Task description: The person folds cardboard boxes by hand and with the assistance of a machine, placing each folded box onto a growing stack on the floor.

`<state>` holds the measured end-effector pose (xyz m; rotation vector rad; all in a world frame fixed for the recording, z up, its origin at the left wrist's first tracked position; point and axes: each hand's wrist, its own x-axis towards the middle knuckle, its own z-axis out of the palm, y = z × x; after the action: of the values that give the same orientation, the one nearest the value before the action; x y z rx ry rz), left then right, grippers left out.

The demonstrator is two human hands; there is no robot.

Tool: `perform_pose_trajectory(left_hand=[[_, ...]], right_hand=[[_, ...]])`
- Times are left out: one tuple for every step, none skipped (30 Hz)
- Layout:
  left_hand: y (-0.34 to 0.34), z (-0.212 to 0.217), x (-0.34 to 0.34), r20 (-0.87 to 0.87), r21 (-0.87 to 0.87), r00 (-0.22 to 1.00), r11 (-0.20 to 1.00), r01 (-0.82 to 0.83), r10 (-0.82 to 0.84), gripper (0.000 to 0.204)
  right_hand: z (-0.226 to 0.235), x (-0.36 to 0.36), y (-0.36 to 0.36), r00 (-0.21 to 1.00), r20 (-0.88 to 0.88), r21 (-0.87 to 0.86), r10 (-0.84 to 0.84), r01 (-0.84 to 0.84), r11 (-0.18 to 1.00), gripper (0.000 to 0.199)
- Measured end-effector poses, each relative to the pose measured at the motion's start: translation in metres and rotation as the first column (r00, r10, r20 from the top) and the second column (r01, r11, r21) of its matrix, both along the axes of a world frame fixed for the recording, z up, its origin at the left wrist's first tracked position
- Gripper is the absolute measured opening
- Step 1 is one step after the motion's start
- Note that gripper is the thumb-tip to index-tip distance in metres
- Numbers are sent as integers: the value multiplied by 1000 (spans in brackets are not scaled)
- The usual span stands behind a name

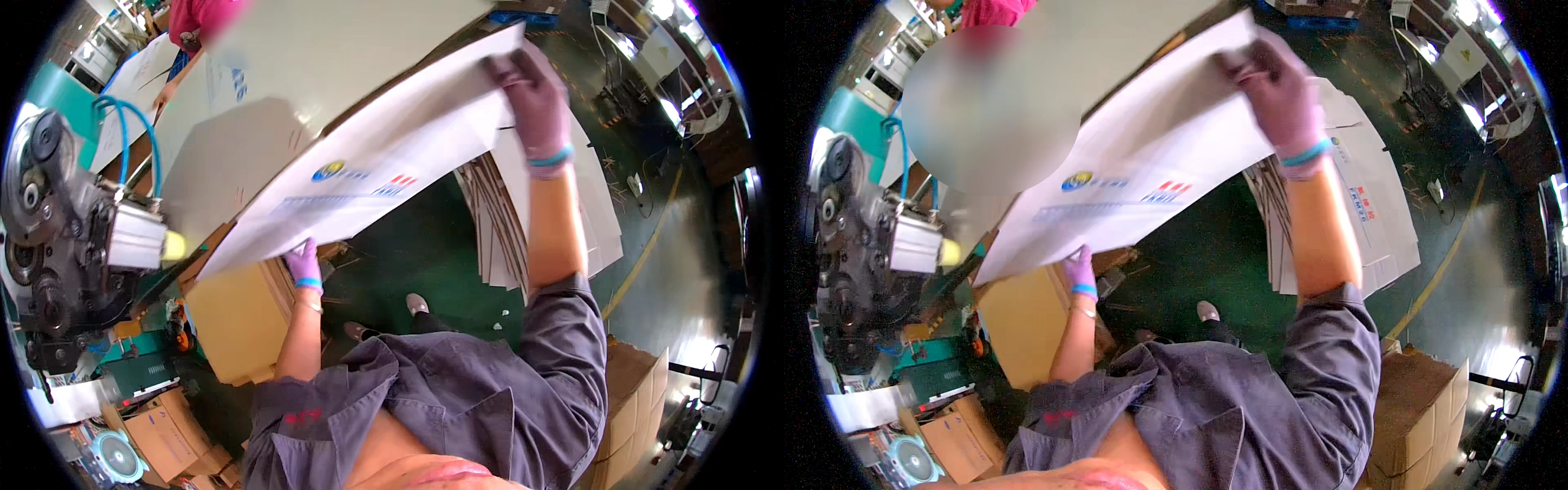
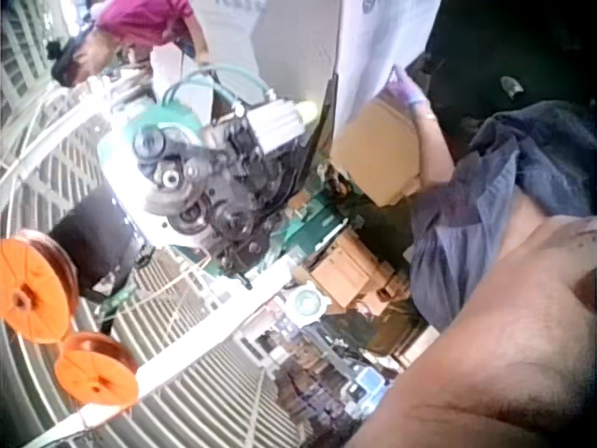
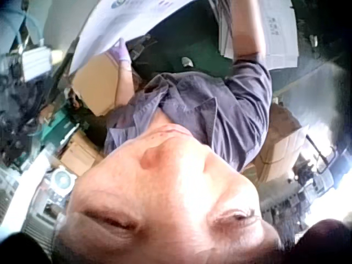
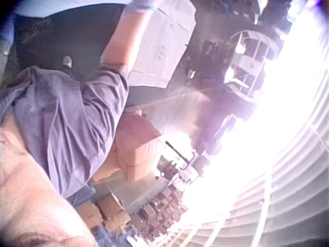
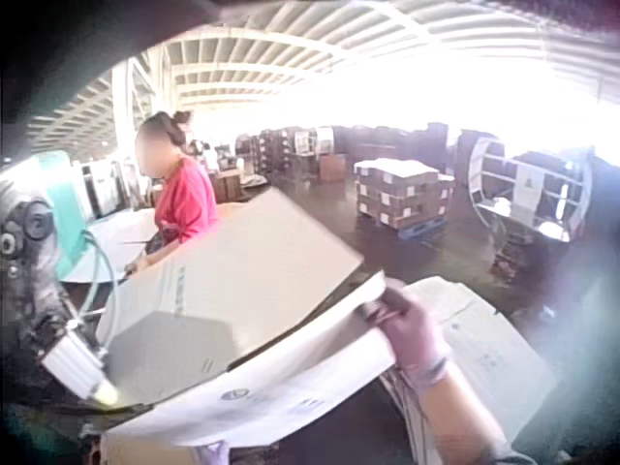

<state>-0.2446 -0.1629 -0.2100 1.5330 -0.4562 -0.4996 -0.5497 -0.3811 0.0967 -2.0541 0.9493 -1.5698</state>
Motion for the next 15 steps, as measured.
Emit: perform_pose_trajectory(left_hand=[[-26,2,-19,-52,-67,996,996,63,-67,46],[-53,20,-45,-121,102,969,968,229,-217,36],[-77,44,-78,-186,105,930,934,341,-318,25],[-102,70,-113,-253,100,867,879,465,-430,17],[-122,78,-143,-102,103,840,835,541,-532,29],[-142,88,-173,56,104,787,788,607,-614,42],[-165,98,-206,209,97,706,732,674,-677,56],[-176,131,-235,68,249,600,596,763,-797,53],[-186,149,-258,48,374,395,383,844,-917,53],[-188,149,-279,292,454,293,402,796,-910,53],[-179,142,-296,492,525,142,423,739,-859,53],[-164,117,-301,569,432,148,448,783,-809,56],[-147,85,-302,648,341,163,474,812,-744,59],[-127,64,-290,578,405,96,387,828,-810,62],[-100,45,-270,499,455,26,288,843,-866,66]], right_hand=[[14,-24,-3,978,-67,-196,-198,182,964,33],[30,-63,-12,749,-325,-594,-578,314,741,39],[39,-80,-15,673,-284,-723,-683,318,614,43],[52,-101,-13,573,-208,-834,-793,320,450,47],[43,-95,-15,649,-200,-790,-734,337,513,55],[39,-89,-13,716,-185,-746,-673,343,570,63],[9,-76,-2,860,-271,-549,-432,231,803,66],[-10,-69,11,744,-509,-466,-432,184,865,67],[-44,-71,6,714,-585,-392,-385,166,905,69],[-97,-87,-17,680,-656,-193,-327,267,944,70],[-151,-116,-39,631,-652,-183,-419,406,896,74],[-192,-142,-47,470,-752,-119,-462,593,797,74],[-256,-190,-59,371,-872,-51,-320,581,813,73],[-330,-258,-50,-118,-979,-198,-167,337,920,65],[-394,-329,-31,-500,-841,-206,-205,-54,977,64]])
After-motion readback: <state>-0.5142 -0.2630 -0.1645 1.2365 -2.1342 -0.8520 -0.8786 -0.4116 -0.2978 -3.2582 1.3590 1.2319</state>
